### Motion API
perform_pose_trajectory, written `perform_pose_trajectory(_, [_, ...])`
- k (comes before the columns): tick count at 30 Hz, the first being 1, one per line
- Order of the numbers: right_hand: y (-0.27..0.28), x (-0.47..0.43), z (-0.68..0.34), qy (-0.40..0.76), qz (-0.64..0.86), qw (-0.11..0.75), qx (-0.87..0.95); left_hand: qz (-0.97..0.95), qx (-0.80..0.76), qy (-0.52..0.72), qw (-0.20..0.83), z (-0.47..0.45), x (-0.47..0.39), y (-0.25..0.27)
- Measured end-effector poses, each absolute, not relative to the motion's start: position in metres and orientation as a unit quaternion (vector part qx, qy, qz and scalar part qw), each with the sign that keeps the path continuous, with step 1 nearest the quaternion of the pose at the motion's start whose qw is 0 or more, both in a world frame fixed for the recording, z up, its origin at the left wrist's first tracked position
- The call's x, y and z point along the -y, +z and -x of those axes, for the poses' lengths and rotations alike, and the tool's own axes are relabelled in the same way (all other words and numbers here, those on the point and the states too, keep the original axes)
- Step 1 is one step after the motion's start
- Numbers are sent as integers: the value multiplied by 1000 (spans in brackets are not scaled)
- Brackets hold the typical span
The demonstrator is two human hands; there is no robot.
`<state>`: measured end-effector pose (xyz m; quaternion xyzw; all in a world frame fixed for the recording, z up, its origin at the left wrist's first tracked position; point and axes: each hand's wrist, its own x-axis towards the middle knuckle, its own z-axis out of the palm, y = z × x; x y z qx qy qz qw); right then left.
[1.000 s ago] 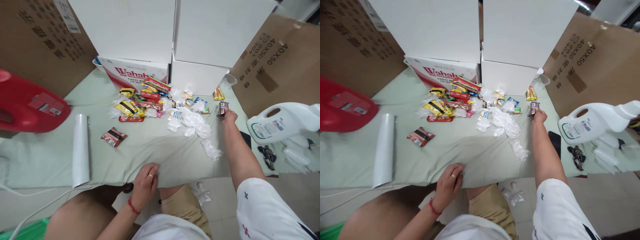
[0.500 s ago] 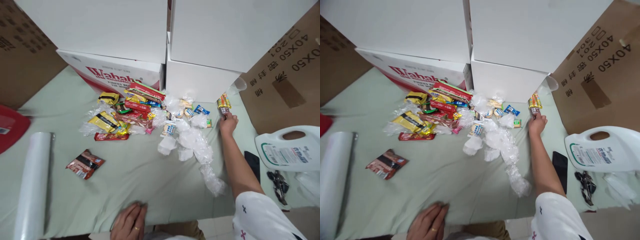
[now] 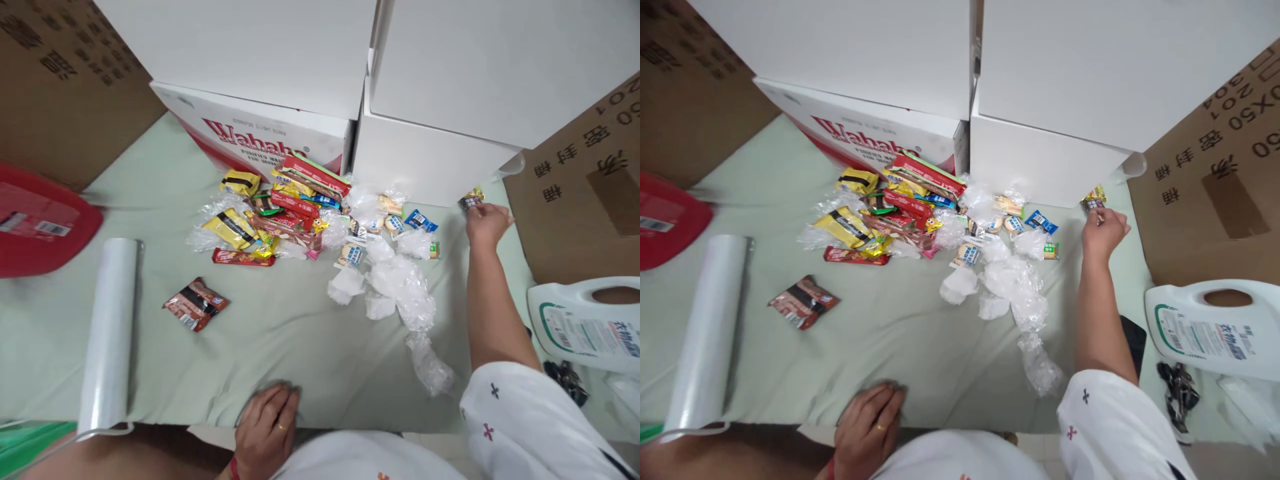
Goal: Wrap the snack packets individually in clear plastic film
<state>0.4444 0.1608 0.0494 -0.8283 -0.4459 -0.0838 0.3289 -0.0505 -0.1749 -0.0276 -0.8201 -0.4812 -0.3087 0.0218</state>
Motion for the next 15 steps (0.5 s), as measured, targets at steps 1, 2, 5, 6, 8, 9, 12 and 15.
perform_pose_trajectory(1, [59, -138, -424, -98, 811, 368, 444, 819, 481, -312, 17, 50, 175, -27])
perform_pose_trajectory(2, [67, -112, -400, -85, 781, 420, 454, 819, 479, -316, 13, 50, 175, -27])
perform_pose_trajectory(5, [81, -40, -319, 29, 670, 450, 590, 820, 470, -327, -2, 50, 173, -24])
perform_pose_trajectory(6, [81, -23, -293, 80, 613, 389, 683, 819, 467, -332, -5, 49, 172, -23])
perform_pose_trajectory(8, [75, -5, -252, 145, 540, 242, 793, 819, 460, -343, -17, 49, 170, -20])
perform_pose_trajectory(9, [70, -3, -238, 164, 527, 171, 816, 817, 456, -350, -29, 49, 169, -18])
perform_pose_trajectory(12, [63, -8, -222, 185, 572, 112, 791, 788, 461, -389, -118, 50, 171, -9])
perform_pose_trajectory(15, [71, 1, -228, 242, 621, 296, 684, 697, 506, -439, -256, 49, 171, 5])
